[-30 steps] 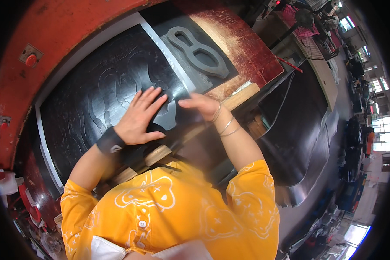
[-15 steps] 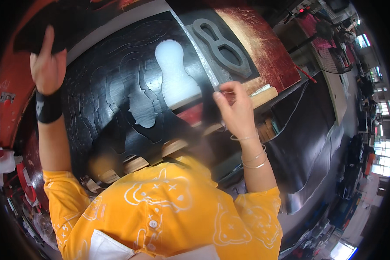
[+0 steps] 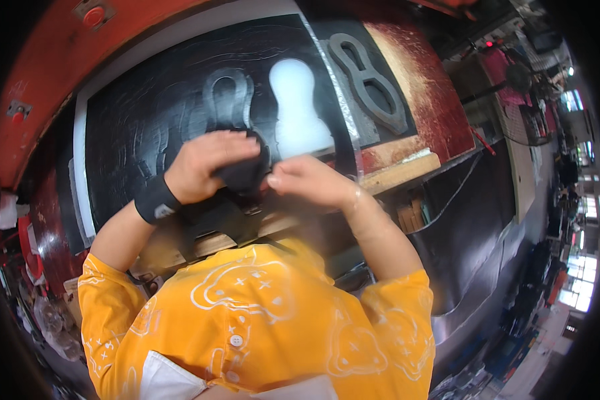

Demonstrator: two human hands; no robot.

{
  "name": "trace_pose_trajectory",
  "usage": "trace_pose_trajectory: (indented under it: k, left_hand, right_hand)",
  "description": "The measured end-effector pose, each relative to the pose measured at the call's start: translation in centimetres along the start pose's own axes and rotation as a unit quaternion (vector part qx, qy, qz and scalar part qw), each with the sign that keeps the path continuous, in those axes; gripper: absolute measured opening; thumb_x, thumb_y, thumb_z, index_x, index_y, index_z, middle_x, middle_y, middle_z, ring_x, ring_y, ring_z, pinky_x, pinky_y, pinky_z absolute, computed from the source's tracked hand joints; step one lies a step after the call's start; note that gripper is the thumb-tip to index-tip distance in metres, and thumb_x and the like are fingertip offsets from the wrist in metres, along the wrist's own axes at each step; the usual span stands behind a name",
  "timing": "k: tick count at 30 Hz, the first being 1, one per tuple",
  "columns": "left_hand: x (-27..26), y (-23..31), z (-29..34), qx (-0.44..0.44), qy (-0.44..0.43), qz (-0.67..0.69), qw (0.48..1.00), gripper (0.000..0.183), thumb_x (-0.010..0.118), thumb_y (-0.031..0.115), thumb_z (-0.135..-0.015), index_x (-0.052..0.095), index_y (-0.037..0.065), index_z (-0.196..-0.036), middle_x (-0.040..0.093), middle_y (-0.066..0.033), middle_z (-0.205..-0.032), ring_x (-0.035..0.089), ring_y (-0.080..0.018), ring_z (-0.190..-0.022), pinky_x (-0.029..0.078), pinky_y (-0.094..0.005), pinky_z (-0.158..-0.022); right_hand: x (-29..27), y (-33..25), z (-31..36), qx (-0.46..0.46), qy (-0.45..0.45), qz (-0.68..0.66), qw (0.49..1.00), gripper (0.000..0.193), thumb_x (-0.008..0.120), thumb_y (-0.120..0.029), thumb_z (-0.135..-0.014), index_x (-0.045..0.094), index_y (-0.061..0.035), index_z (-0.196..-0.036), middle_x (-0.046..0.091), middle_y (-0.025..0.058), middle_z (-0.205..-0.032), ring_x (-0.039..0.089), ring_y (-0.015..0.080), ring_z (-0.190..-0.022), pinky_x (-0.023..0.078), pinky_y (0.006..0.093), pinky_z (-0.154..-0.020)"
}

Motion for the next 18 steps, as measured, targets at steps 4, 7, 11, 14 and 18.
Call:
trace_pose_trajectory:
  k: [4,7,11,14,18]
  left_hand:
    - [-10.4,-1.9,1.0,-0.099,0.223,-0.279,0.929,0.024,0.062,0.004,-0.084,0.067,0.005,-0.106,0.064,-0.0106,-0.080,0.058,-0.0192,-0.068,0.047,-0.0301,-0.063]
    - [-16.8,-2.7,4.3,-0.070,0.315,-0.326,0.889,0.020,0.060,0.006,-0.087,0.066,0.002,-0.106,0.062,-0.0082,-0.072,0.053,-0.0158,-0.059,0.043,-0.0266,-0.056]
    - [-11.3,-2.3,8.3,-0.071,0.108,0.003,0.992,0.050,0.047,-0.013,-0.076,0.063,0.006,-0.120,0.061,-0.0131,-0.125,0.062,-0.0252,-0.105,0.049,-0.0354,-0.091]
    - [-5.6,-1.0,10.3,-0.063,-0.094,0.020,0.993,0.066,0.073,0.013,-0.068,0.054,0.010,-0.131,0.051,-0.0148,-0.136,0.043,-0.0333,-0.130,0.031,-0.0476,-0.111]
    - [-2.1,0.4,10.1,-0.089,-0.117,-0.077,0.986,0.075,0.074,0.016,-0.067,0.046,0.017,-0.137,0.041,-0.0102,-0.144,0.034,-0.0313,-0.137,0.026,-0.0491,-0.113]
  right_hand:
    - [1.1,-6.0,2.9,-0.075,0.294,0.250,0.920,0.017,0.066,-0.016,-0.086,0.062,0.0006,-0.084,0.065,0.0063,-0.083,0.057,0.0087,-0.067,0.048,0.0255,-0.062]
    - [3.3,-6.7,0.5,-0.070,0.112,0.216,0.968,0.024,0.065,-0.024,-0.087,0.064,0.0007,-0.088,0.066,0.0075,-0.082,0.058,0.0105,-0.070,0.048,0.0251,-0.066]
    - [6.3,-2.9,-6.6,0.082,-0.165,0.054,0.981,0.032,0.061,-0.033,-0.090,0.065,-0.0023,-0.093,0.064,0.0034,-0.085,0.056,0.0111,-0.081,0.045,0.0262,-0.075]
    - [7.2,-0.8,-8.6,0.046,-0.209,-0.206,0.955,0.028,0.060,-0.032,-0.091,0.062,-0.0046,-0.085,0.059,-0.0015,-0.085,0.050,0.0095,-0.083,0.038,0.0231,-0.082]
    - [6.4,0.7,-6.7,0.049,-0.197,-0.237,0.950,0.030,0.061,-0.030,-0.091,0.054,-0.0058,-0.075,0.055,-0.0024,-0.079,0.048,0.0085,-0.078,0.040,0.0239,-0.075]
Point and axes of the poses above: each hand's wrist, its own z-axis away from the middle knuckle, its own x-axis out of the palm, y = z × x, the point moved 2 cm from there along -z, towards the middle knuckle
